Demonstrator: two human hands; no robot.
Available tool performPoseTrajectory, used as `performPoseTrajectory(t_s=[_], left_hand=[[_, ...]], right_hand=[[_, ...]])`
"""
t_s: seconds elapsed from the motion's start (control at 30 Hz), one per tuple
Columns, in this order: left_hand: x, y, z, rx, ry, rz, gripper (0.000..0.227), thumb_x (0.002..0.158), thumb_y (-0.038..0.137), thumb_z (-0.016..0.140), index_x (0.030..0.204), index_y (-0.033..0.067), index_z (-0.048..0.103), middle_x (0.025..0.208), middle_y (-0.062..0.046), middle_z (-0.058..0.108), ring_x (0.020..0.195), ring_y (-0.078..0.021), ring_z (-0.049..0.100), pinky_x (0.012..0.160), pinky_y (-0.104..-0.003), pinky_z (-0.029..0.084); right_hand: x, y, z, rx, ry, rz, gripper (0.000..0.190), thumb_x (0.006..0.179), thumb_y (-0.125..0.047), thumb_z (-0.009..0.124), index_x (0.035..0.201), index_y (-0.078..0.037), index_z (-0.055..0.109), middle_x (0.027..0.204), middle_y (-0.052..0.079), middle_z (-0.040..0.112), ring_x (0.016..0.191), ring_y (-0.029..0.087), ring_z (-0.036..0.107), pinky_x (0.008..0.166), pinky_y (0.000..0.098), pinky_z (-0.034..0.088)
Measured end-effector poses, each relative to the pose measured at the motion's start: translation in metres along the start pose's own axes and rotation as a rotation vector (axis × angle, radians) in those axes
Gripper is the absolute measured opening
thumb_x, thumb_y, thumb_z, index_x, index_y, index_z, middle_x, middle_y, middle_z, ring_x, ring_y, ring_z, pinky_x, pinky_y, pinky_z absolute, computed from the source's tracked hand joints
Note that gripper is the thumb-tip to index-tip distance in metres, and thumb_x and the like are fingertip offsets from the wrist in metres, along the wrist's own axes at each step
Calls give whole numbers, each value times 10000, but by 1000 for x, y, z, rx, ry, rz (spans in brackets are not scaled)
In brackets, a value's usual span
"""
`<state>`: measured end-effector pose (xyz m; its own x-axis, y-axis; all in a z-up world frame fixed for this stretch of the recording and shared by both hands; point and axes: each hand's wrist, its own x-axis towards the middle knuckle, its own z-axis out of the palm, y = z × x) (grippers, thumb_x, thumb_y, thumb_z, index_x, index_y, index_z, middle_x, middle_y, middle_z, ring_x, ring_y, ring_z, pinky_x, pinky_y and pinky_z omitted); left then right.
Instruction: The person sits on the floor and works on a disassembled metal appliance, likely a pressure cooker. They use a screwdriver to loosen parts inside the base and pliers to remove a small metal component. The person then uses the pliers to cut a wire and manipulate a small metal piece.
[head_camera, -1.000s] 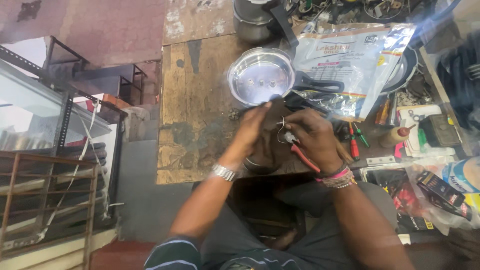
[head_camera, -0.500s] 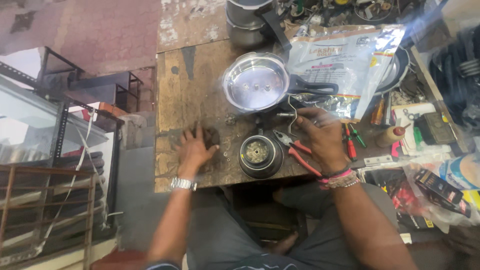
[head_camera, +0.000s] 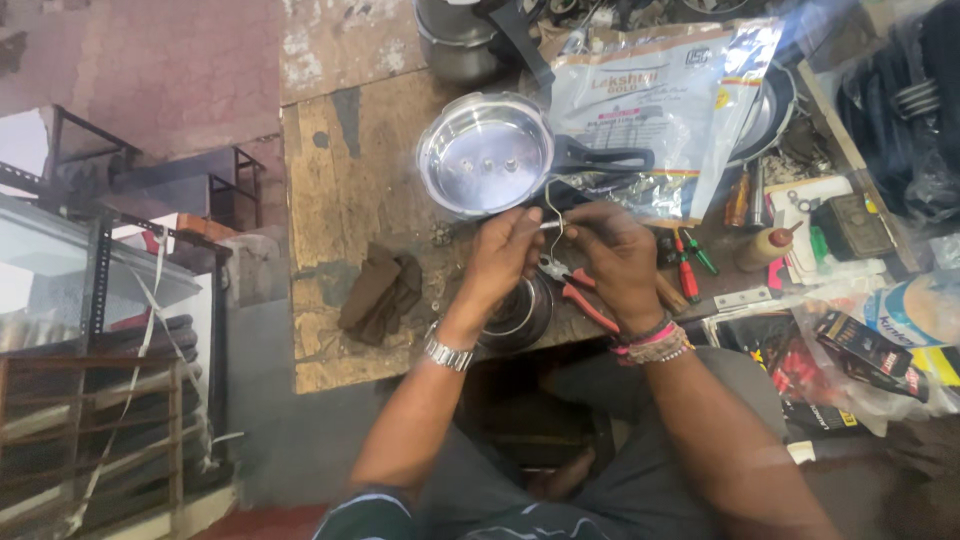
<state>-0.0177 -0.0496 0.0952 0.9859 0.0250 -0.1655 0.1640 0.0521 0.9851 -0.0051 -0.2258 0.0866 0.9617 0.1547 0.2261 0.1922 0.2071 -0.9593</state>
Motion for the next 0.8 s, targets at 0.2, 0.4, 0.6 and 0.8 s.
performPoseTrajectory(t_s=[0.2,0.4,0.6,0.8], left_hand=[[3,-8,-4,153,49,170,333,1040,320,594,852,46,611,660,24,570,556,-61,505,492,-250,418],[9,-30,-5,173,60,214,280,1055,286,595,937,35,635,706,-15,589,630,-87,539,570,-286,461],[8,-35,-6,334,113,333,256,1033,273,605,1022,22,655,723,-76,644,671,-137,611,634,-325,513],[11,-41,-8,120,41,313,235,1020,247,614,1099,26,624,829,-31,677,745,-95,634,669,-275,534]], right_hand=[[6,8,5,18,-13,57,142,963,28,663,1103,21,687,1001,45,727,918,93,689,835,241,576],[11,11,8,-185,26,139,142,972,3,648,1092,40,714,959,51,742,830,89,696,731,239,587],[13,13,12,-274,58,142,152,961,-22,652,1084,38,719,910,36,753,745,81,699,660,231,577],[15,23,9,-291,60,189,141,981,-57,655,1057,33,733,841,40,740,677,65,661,606,225,545]])
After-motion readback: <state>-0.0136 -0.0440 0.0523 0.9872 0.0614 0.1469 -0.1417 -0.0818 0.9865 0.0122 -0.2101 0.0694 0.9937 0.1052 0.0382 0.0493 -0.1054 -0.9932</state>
